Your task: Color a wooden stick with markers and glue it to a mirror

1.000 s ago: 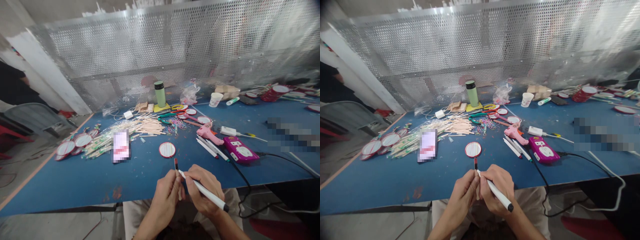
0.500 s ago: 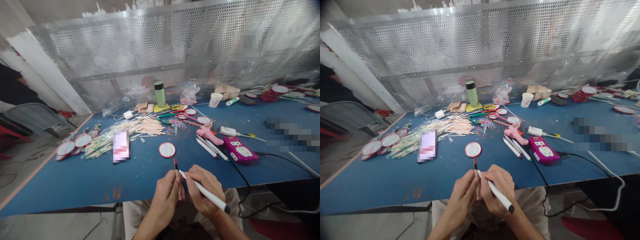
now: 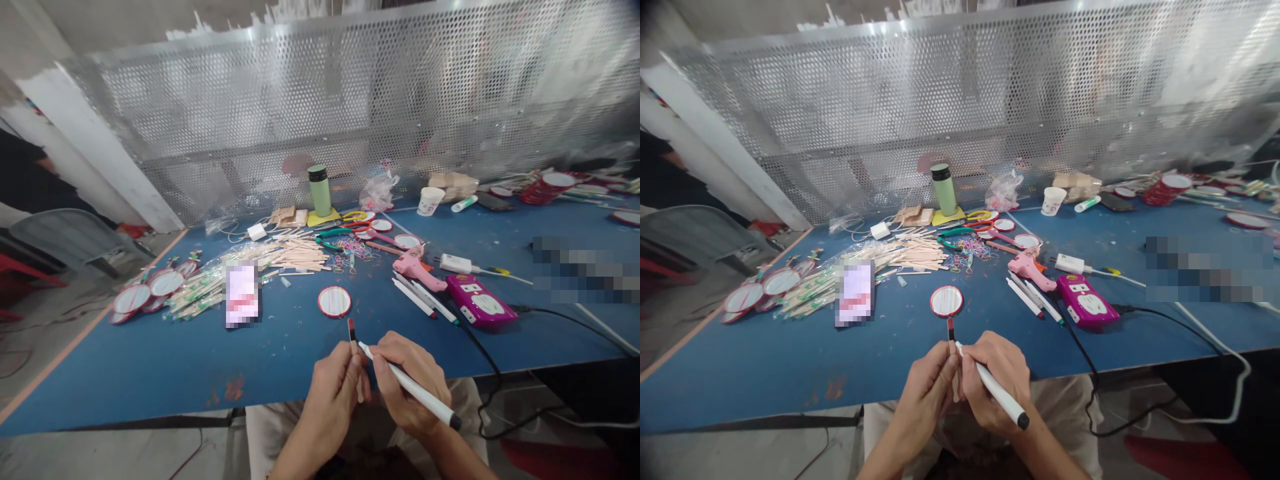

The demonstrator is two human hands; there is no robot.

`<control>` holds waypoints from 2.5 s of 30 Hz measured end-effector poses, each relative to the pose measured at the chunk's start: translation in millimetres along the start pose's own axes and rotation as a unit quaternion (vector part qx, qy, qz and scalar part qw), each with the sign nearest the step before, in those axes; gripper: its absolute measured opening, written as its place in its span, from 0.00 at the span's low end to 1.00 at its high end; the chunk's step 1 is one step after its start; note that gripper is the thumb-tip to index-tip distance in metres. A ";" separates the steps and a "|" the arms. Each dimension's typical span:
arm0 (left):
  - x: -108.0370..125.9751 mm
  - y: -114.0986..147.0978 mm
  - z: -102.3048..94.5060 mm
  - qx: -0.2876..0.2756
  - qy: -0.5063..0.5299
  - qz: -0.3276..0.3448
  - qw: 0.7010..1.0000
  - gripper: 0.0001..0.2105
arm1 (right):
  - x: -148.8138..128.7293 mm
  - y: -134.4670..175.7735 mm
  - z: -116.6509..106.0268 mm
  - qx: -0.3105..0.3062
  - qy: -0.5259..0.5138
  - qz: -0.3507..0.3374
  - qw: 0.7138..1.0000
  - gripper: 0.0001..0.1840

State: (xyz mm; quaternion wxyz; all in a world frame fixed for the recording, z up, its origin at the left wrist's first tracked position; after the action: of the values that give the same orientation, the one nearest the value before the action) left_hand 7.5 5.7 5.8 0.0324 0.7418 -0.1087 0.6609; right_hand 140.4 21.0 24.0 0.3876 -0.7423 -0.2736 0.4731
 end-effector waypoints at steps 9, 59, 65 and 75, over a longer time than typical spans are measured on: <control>-1.0 1.3 0.5 0.005 0.012 -0.007 1.000 0.19 | 2.5 5.2 -1.0 0.008 0.021 -0.003 1.000 0.09; 0.3 1.1 -0.1 0.004 0.005 -0.002 1.000 0.20 | -1.4 -0.5 -0.1 0.001 -0.003 -0.016 1.000 0.10; 0.4 1.0 0.5 -0.007 0.020 -0.002 1.000 0.19 | 2.1 1.4 -3.2 0.016 0.008 -0.003 1.000 0.10; 0.3 1.1 -0.2 0.001 0.000 -0.007 1.000 0.19 | -0.4 -5.5 -0.7 0.011 0.028 -0.001 1.000 0.09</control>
State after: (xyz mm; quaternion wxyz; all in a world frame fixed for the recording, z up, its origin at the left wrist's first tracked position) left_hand 7.2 4.6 6.0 0.0363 0.7427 -0.1029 0.6607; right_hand 140.6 23.5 28.9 0.4035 -0.7506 -0.2587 0.4549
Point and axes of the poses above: each hand's wrist, its own y-axis away from the middle knuckle, its own z-axis out of the palm, x = y × z, the point moved 2 cm from there along -y, towards the middle knuckle, and after that the axes turned 2 degrees about z, right-handed, at the moved point
